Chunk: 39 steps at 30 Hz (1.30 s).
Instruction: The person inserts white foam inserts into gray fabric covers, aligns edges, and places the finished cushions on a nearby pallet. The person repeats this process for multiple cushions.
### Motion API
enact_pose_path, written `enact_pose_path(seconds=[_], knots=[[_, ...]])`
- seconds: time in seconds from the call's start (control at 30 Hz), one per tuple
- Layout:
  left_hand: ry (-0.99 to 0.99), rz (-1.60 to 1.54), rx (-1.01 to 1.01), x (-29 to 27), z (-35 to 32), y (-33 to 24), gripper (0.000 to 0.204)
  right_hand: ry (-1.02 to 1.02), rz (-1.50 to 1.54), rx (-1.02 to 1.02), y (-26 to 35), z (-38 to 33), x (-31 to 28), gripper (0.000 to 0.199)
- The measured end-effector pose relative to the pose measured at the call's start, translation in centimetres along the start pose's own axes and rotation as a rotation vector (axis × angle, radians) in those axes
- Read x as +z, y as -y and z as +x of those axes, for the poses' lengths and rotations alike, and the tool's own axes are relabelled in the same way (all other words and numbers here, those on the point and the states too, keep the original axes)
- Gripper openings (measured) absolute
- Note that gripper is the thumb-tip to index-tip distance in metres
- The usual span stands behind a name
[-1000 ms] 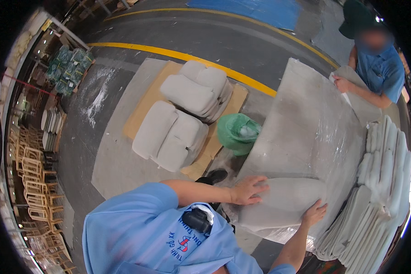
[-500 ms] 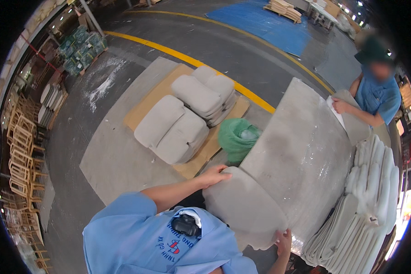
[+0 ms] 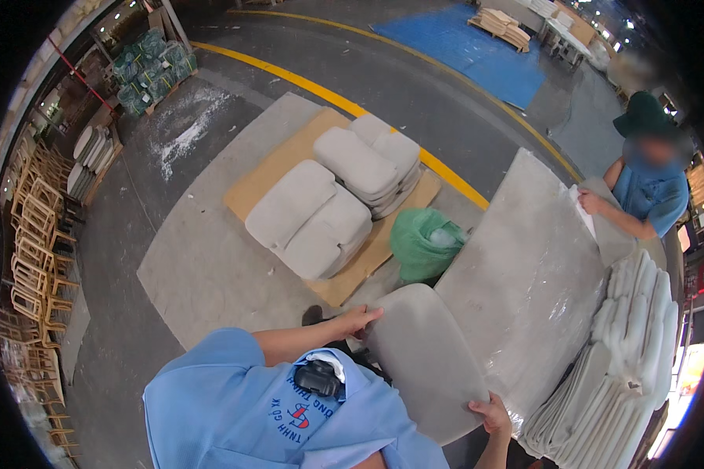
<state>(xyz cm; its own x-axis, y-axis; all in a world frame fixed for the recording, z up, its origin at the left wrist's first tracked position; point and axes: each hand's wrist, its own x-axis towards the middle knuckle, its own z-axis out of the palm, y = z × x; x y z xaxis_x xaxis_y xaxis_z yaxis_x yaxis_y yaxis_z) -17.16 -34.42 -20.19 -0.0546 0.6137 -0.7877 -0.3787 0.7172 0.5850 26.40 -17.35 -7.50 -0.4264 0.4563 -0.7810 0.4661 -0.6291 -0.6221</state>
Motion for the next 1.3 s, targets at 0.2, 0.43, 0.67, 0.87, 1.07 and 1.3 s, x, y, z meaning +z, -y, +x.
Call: enact_pose_path(seconds=[0.2,0.43,0.67,0.87,1.07,1.3], knots=[[-0.157,0.096,0.108,-8.1,0.1,1.6,0.07,-0.091,0.009,-0.068,4.7,1.8,11.8,0.056],[-0.372,0.265,0.017,-30.1,-8.0,5.7,0.045,-0.183,0.177,-0.132,4.9,11.9,28.8,0.052],[-0.927,-0.158,-0.269,-43.6,-22.6,10.7,0.024,-0.144,0.5,-0.263,3.0,21.5,44.2,0.058],[-0.659,0.044,-0.202,-46.0,-26.5,13.3,0.029,-0.08,0.345,0.053,-1.0,28.9,54.4,0.081],[-0.579,-0.047,-0.276,-42.8,-23.0,12.9,0.044,-0.196,0.2,0.199,-3.9,32.7,53.0,0.088],[-0.538,-0.038,-0.297,-43.3,-22.7,14.2,0.046,-0.21,0.125,0.313,-4.0,38.3,51.7,0.073]])
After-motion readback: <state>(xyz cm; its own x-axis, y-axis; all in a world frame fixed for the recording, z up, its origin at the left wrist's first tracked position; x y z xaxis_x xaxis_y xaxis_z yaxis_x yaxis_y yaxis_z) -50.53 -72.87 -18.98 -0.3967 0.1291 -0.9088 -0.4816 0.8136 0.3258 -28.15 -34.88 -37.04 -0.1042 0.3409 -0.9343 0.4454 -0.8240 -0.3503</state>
